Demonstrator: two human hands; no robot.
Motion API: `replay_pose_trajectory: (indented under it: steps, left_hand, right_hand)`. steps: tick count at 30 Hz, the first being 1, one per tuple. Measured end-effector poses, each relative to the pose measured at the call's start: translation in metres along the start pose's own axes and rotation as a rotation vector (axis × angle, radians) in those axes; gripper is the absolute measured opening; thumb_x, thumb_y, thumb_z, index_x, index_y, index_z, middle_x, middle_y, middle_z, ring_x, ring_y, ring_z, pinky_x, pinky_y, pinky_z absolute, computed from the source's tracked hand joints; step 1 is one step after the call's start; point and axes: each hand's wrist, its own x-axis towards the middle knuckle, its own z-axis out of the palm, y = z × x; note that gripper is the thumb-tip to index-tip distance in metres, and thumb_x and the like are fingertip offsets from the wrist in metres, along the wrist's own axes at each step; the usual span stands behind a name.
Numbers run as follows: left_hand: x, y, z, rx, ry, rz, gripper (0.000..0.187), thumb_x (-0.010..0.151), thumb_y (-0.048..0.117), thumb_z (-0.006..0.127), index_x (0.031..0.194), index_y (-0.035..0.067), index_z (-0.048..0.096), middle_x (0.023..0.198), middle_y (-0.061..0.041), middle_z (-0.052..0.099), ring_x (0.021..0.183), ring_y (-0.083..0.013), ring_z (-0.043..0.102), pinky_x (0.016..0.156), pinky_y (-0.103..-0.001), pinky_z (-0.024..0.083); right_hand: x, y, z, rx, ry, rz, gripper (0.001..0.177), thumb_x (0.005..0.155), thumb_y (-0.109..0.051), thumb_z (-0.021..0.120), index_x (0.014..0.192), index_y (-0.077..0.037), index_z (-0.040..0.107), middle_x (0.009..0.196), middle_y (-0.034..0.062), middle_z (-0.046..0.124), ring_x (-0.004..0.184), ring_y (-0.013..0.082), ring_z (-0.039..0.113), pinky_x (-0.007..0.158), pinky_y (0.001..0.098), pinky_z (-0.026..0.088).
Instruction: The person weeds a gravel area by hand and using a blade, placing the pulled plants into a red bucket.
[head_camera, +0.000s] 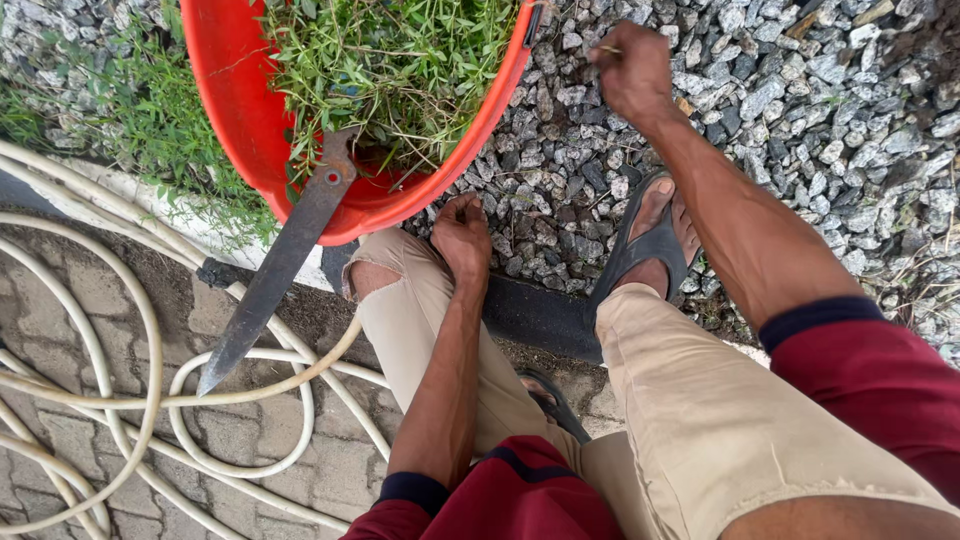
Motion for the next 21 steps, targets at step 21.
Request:
replay_pose_trajectory:
  steps: [21]
  left_hand:
    - [-0.001, 0.002, 0.012, 0.309, -0.145, 0.379, 0.027, 0.084, -0.007, 0.063, 0.108, -0.001, 0.075, 0.102, -0.022, 0.070, 0.087, -0.0359, 0.070, 0.082, -0.044, 0.058]
  right_hand:
    - [-0.099, -0.067, -0.045, 0.749, -0.131, 0.497, 0.008, 0.101, -0.006, 0.067, 0.108, -0.001, 0.065, 0.089, 0.0121, 0.072, 0.051, 0.0050, 0.051, 0.039, 0.0195, 0.038]
